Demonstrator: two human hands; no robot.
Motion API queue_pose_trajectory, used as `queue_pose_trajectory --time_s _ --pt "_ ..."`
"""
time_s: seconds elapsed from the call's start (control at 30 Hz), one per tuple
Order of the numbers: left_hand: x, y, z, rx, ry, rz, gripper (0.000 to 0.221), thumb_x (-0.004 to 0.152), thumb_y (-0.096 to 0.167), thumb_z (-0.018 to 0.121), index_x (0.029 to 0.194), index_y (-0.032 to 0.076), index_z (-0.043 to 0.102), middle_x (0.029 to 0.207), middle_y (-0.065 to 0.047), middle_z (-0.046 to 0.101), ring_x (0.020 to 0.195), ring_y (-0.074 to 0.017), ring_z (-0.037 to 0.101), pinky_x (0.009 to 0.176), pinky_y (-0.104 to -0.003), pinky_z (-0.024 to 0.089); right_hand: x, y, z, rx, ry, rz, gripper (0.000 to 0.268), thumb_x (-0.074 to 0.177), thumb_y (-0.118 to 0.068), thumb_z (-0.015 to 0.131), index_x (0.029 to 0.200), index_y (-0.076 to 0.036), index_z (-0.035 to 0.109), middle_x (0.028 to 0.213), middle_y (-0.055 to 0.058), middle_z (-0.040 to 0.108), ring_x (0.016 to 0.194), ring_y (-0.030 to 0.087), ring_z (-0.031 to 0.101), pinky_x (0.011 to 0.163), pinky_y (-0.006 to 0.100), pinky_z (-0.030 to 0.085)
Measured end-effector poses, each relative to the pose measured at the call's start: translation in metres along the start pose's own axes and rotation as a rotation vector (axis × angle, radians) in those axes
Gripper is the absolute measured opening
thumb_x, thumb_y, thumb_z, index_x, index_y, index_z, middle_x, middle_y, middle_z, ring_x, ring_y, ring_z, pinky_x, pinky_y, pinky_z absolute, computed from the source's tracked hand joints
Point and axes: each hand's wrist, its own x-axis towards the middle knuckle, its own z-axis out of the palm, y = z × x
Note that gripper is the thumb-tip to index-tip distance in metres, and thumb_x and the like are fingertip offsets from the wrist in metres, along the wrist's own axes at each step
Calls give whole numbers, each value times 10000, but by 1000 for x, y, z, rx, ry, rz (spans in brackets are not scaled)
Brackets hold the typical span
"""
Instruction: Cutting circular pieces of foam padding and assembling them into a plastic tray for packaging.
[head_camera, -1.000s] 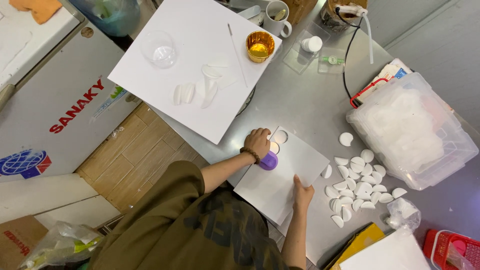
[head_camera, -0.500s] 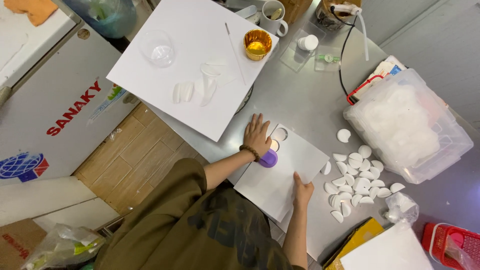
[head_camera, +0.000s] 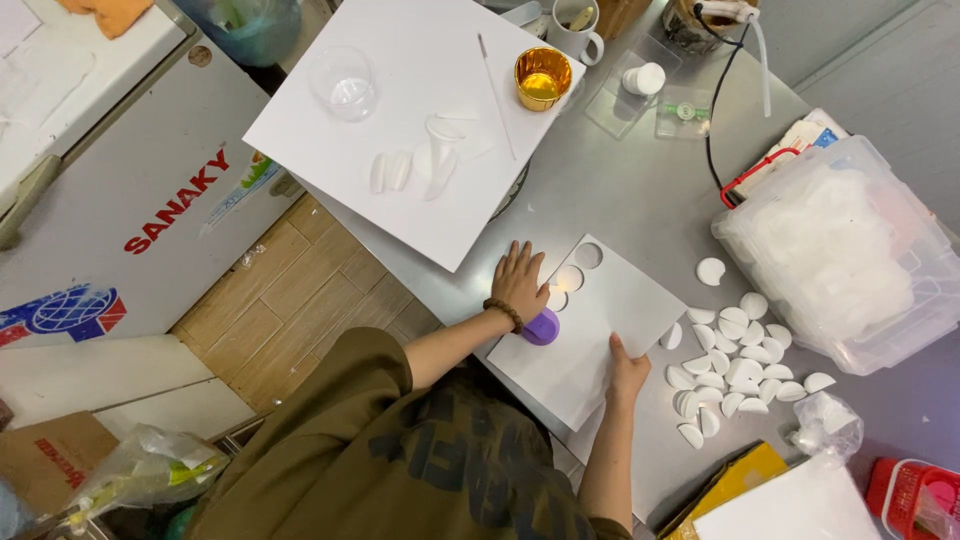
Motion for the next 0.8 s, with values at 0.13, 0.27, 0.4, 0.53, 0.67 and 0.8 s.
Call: queue_pose_trajectory --time_s 0.13,0.27,0.4,0.53,0.67,0.8 --pt "0 1 -1 9 -10 -2 640 916 291 605 1479 43 429 1626 -227 285 1545 -407 157 1231 -535 173 0 2 -2 14 -9 -16 404 875 -195 822 1165 59 698 1098 103 731 971 175 660 864 300 511" --pt "0 3 -2 -8 -18 -10 632 915 289 605 1474 47 434 1623 -217 297 1543 -402 170 1230 -531 179 -11 -13 0 -26 3 44 422 865 -205 821 1174 53 695 1097 116 735 965 188 665 863 313 514" --pt "0 3 -2 -17 -6 -11 621 921 292 606 1466 45 440 1617 -221 313 1538 -404 185 1231 -529 183 -14 -15 1 -60 12 64 453 854 -229 830 1170 64 689 1095 127 733 975 205 671 872 327 517" --pt "1 2 -5 -38 -26 -16 595 918 270 597 1449 44 451 1606 -219 317 1533 -401 182 1223 -529 179 -11 -5 0 -63 27 77 462 854 -250 839 1150 72 693 1071 134 733 975 214 684 873 329 530" --pt "8 -15 13 -43 -4 -15 535 922 188 551 1441 77 490 1625 -199 333 1553 -388 194 1240 -518 189 -6 -4 -1 -28 20 66 445 856 -231 833 1147 75 695 1077 132 728 964 207 667 849 325 521" --pt "11 -22 22 -52 16 22 528 908 131 516 1437 131 519 1690 -162 271 1590 -352 146 1247 -492 193 -5 0 -4 -38 15 27 423 868 -218 821 1153 69 699 1088 122 736 968 191 668 856 307 517"
